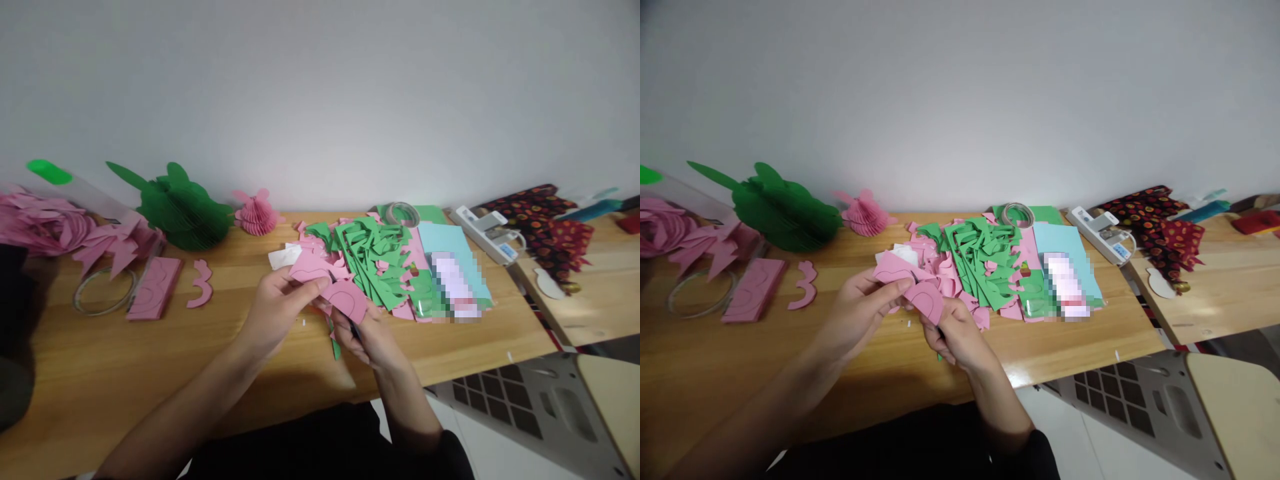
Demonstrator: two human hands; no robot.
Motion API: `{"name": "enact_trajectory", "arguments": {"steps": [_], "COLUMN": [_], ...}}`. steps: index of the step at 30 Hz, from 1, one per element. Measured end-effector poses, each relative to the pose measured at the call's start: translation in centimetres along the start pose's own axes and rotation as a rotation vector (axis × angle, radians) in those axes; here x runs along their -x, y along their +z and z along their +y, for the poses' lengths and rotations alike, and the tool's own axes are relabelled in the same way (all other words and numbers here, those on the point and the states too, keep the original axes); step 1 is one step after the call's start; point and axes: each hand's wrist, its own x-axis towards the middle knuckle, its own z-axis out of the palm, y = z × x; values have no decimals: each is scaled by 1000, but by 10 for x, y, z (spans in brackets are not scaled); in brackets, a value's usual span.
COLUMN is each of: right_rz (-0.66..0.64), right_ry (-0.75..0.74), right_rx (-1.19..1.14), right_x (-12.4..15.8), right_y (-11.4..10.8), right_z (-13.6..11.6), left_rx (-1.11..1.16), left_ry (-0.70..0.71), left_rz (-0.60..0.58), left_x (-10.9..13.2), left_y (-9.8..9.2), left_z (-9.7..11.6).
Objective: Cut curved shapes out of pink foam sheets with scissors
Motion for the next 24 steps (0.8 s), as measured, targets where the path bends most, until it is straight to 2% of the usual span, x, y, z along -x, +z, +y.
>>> {"name": "enact_trajectory", "arguments": {"steps": [10,19,24], "right_rz": [11,-12,-13], "right_ry": [-11,32,10], "right_rx": [-3,46,55], "right_x": [1,2,2], "right_y": [-2,-5,-5], "right_z": [1,-3,-3], "left_rx": [-3,-134,-155], "left_ry": [37,34,33], "left_rz": [-30,-113,-115], "left_x": [1,-1,0], "left_y": [-1,-5,-4], "left_z": [6,10,13]}}
